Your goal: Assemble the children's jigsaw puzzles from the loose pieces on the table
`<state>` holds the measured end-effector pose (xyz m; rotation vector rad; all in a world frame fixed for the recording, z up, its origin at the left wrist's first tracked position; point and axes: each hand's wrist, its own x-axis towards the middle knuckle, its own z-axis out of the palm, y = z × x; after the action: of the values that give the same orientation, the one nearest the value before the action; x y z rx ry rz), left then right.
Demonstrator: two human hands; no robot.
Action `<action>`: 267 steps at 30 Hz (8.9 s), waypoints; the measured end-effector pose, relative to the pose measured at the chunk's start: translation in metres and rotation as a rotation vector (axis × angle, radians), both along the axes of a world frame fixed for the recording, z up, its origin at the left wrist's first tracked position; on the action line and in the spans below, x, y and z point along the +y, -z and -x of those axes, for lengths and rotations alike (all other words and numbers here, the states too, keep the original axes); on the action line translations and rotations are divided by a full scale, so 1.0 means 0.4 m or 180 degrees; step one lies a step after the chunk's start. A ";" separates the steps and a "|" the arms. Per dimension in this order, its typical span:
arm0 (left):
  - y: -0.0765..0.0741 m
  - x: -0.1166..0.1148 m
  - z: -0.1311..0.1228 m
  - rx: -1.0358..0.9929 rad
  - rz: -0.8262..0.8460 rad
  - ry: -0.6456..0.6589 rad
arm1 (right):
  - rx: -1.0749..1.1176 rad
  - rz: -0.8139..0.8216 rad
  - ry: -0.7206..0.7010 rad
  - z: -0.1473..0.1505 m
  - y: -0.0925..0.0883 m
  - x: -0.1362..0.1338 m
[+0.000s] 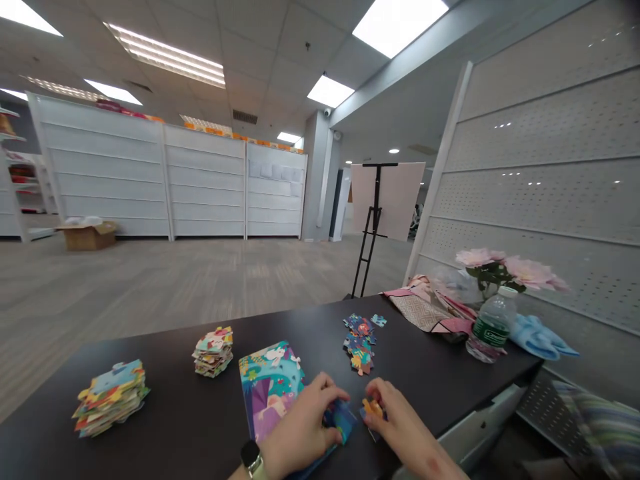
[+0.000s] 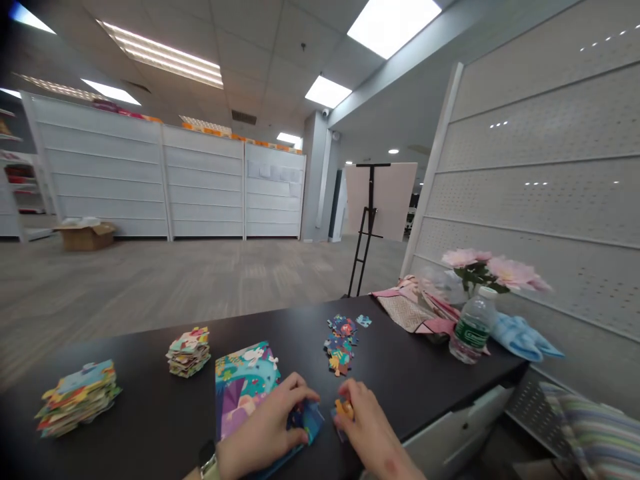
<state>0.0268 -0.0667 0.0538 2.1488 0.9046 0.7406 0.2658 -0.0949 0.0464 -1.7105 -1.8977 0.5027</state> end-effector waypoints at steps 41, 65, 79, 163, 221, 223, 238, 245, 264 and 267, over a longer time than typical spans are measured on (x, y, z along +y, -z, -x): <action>-0.020 0.192 0.207 -0.0393 -0.0880 -0.1066 | -0.0342 -0.0234 -0.1955 0.277 -0.020 0.397; 0.007 0.231 0.232 -0.1517 -0.0467 -0.1638 | -0.0533 -0.0162 -0.1818 0.345 -0.032 0.340; 0.027 0.229 0.198 -0.1204 -0.0501 -0.1864 | 0.0196 -0.0286 -0.1255 0.317 -0.047 0.372; -0.053 0.118 0.239 0.1570 0.0227 -0.0636 | -0.0105 0.0650 -0.1389 0.211 -0.070 0.214; -0.067 0.119 0.224 0.0924 0.0134 -0.0436 | 0.1277 0.0148 -0.0711 0.174 -0.021 0.134; -0.066 0.119 0.226 0.0904 0.0066 -0.0539 | 0.1493 0.0097 -0.0543 0.168 -0.021 0.148; -0.055 0.138 0.222 0.0321 0.0293 -0.0370 | 0.1996 0.0312 -0.1302 0.259 0.001 0.189; -0.078 0.131 0.224 -0.0002 0.0496 -0.0304 | 0.2103 0.0274 -0.1286 0.240 -0.007 0.179; -0.059 0.142 0.214 -0.1328 0.1826 0.0382 | 0.3395 0.0806 -0.1302 0.238 -0.028 0.149; -0.065 0.127 0.206 -0.1566 0.2305 0.0723 | 0.3799 0.1209 -0.1677 0.241 -0.043 0.130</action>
<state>-0.0556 -0.0160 0.0799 1.3187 0.5343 0.6510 0.1692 -0.0430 0.0637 -0.6602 -1.2968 1.6967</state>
